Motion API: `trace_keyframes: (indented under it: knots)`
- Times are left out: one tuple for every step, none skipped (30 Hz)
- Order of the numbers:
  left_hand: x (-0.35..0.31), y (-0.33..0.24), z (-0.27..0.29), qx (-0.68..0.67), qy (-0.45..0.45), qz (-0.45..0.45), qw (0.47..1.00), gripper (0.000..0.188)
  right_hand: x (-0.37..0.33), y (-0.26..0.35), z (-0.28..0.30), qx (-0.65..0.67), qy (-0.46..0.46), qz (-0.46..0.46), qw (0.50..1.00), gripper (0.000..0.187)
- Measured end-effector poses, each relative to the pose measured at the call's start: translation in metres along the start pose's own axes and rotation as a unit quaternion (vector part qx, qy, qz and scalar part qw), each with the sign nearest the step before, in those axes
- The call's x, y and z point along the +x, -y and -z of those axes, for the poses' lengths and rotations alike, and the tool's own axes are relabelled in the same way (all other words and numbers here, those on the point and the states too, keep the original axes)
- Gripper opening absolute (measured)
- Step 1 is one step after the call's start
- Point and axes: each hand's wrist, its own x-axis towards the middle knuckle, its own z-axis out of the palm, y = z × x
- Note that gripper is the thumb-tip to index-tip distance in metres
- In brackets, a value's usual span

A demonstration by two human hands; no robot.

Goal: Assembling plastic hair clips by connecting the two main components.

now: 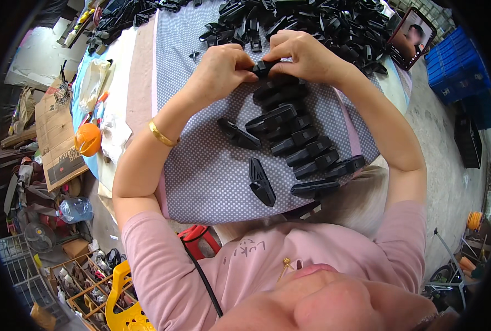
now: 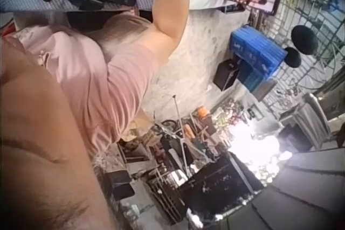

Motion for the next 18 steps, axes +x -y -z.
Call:
trace_keyframes:
  knots:
    - [-0.001, 0.001, 0.0, 0.001, 0.0, 0.0, 1.0, 0.02, 0.0, -0.001, -0.003, 0.014, -0.003, -0.004, 1.0, 0.024]
    - [-0.002, 0.004, -0.001, -0.003, -0.002, -0.008, 1.0, 0.022, 0.0, -0.001, -0.004, 0.014, -0.004, -0.003, 1.0, 0.024]
    - [-0.002, 0.005, -0.001, -0.007, -0.005, -0.016, 1.0, 0.023, -0.001, -0.001, -0.005, 0.024, -0.009, -0.015, 1.0, 0.023]
    - [-0.001, 0.006, 0.001, -0.005, -0.005, -0.016, 1.0, 0.023, -0.001, 0.0, -0.005, 0.035, -0.014, -0.028, 0.999, 0.023]
    - [0.0, 0.006, 0.002, -0.018, 0.018, -0.026, 0.999, 0.024, 0.0, 0.002, 0.001, 0.035, -0.014, -0.026, 0.999, 0.023]
    - [0.002, 0.006, 0.004, -0.03, 0.042, -0.036, 0.998, 0.024, 0.001, 0.005, 0.011, 0.067, 0.039, -0.063, 0.995, 0.022]
    - [0.003, 0.005, 0.007, -0.028, 0.041, -0.036, 0.998, 0.024, 0.0, 0.005, 0.017, 0.098, 0.093, -0.099, 0.986, 0.02]
    - [0.009, 0.0, 0.01, -0.021, 0.101, -0.022, 0.994, 0.022, -0.007, -0.009, 0.016, 0.075, 0.028, -0.089, 0.993, 0.019]
    - [0.013, -0.003, 0.01, -0.014, 0.162, -0.007, 0.987, 0.021, -0.011, -0.015, 0.023, -0.018, -0.035, -0.063, 0.997, 0.02]
    - [0.02, -0.002, 0.007, -0.015, 0.163, -0.009, 0.986, 0.021, -0.014, -0.022, 0.03, -0.111, -0.097, -0.038, 0.988, 0.022]
    - [0.029, 0.001, 0.004, -0.009, 0.108, -0.009, 0.994, 0.022, -0.016, -0.03, 0.035, -0.182, -0.109, -0.053, 0.976, 0.027]
    - [0.038, 0.005, 0.001, -0.002, 0.052, -0.007, 0.999, 0.023, -0.015, -0.032, 0.036, -0.215, -0.127, -0.05, 0.967, 0.03]
    - [0.047, 0.009, -0.005, -0.016, -0.018, -0.024, 0.999, 0.028, -0.017, -0.029, 0.035, -0.232, -0.113, -0.051, 0.965, 0.03]
    - [0.06, 0.016, -0.012, -0.016, -0.018, -0.025, 0.999, 0.028, -0.016, -0.024, 0.036, -0.25, -0.099, -0.052, 0.962, 0.031]
    - [0.073, 0.02, -0.017, 0.069, -0.09, -0.066, 0.991, 0.031, -0.015, -0.027, 0.034, -0.249, -0.1, -0.049, 0.962, 0.031]
    - [0.082, 0.025, -0.02, 0.153, -0.16, -0.106, 0.969, 0.034, -0.015, -0.031, 0.03, -0.251, -0.088, -0.069, 0.962, 0.029]
    - [0.09, 0.019, -0.022, 0.18, -0.089, -0.04, 0.979, 0.037, -0.019, -0.034, 0.03, -0.254, -0.074, -0.094, 0.96, 0.027]
    - [0.094, 0.014, -0.02, 0.178, -0.089, -0.043, 0.979, 0.037, -0.02, -0.035, 0.029, -0.256, -0.074, -0.096, 0.959, 0.027]
